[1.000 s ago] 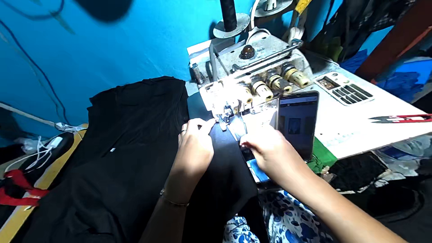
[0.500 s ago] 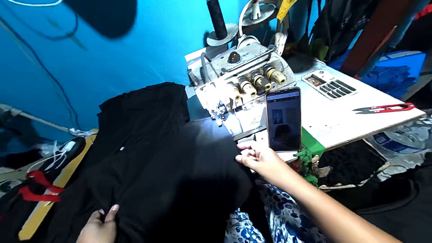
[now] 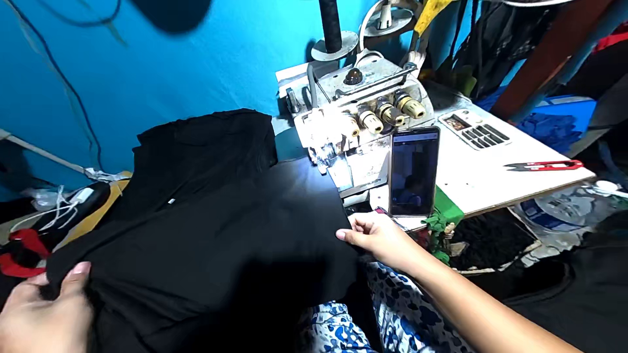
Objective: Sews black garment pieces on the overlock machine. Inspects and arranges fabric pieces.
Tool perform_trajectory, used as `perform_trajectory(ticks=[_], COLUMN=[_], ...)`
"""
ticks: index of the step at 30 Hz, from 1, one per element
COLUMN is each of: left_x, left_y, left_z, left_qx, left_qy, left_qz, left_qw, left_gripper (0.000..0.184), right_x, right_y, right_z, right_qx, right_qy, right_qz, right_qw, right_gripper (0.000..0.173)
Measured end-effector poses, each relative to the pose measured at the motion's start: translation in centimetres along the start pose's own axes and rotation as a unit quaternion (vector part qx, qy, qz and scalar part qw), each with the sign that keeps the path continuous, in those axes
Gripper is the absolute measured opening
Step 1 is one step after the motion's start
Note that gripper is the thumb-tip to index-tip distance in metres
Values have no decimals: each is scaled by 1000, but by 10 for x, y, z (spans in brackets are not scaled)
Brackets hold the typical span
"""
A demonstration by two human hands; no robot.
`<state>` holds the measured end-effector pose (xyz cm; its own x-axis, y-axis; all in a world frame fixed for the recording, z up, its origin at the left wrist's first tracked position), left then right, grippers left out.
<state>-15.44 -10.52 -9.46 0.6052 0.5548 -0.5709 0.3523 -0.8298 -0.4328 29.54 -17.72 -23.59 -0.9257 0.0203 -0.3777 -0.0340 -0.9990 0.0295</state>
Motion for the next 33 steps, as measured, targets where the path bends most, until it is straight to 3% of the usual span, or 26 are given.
perform_trajectory(ticks=[2,4,6,7,8,9,11,13,14,16,18,20,21,24,26,30,33], left_x=[11,20,41,64,93,124,178,216,229,234,225,207,196,167,153,136,128], left_y=[5,46,99,131,170,216,307,368,384,396,385,380,382,391,391,395,402], left_z=[-15,-61,-84,-84,-79,-68,-36,-3,11,27,24,22,23,30,36,40,42], left_qx=[20,56,94,77,27,-72,-303,-457,-493,-530,-510,-486,-488,-492,-472,-455,-467], left_qy=[39,172,417,505,555,579,493,399,412,490,630,718,725,702,713,755,753], left_qz=[16,19,46,133,216,274,325,353,339,266,212,142,118,115,125,155,149], left_qw=[999,983,903,849,803,765,748,712,687,639,546,477,471,502,504,445,440], left_gripper=[58,46,17,28,31,30,19,51,57,49,52,38,33,32,34,39,40], right_x=[2,11,28,37,49,62,82,85,80,72,64,56,55,60,65,65,62], right_y=[1,13,34,46,56,65,82,93,99,120,141,160,167,184,191,196,199], right_z=[2,-8,-30,-46,-66,-90,-131,-143,-138,-120,-106,-101,-100,-105,-107,-98,-97], right_qx=[-9,6,17,28,48,68,104,122,128,142,145,133,133,133,126,108,114], right_qy=[8,25,50,59,63,61,44,12,-17,-103,-161,-170,-169,-135,-122,-170,-164], right_qz=[1,34,59,68,82,97,134,138,129,102,58,20,17,56,86,81,64], right_qw=[1000,999,997,996,994,991,984,983,983,979,975,976,976,980,981,976,978], right_gripper=[13,17,27,30,32,34,38,36,34,37,57,74,72,33,18,37,36])
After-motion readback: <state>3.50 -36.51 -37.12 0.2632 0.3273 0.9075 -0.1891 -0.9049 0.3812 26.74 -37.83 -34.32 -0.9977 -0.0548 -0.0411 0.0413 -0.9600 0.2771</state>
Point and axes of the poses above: each hand's wrist, its own y-axis away from the middle knuckle, its own x-axis out of the palm, z = x × y, the point moved 7 cm from there along -y, towards the middle knuckle, and after that the axes turned 14 degrees about y, right-handed, at the moved point
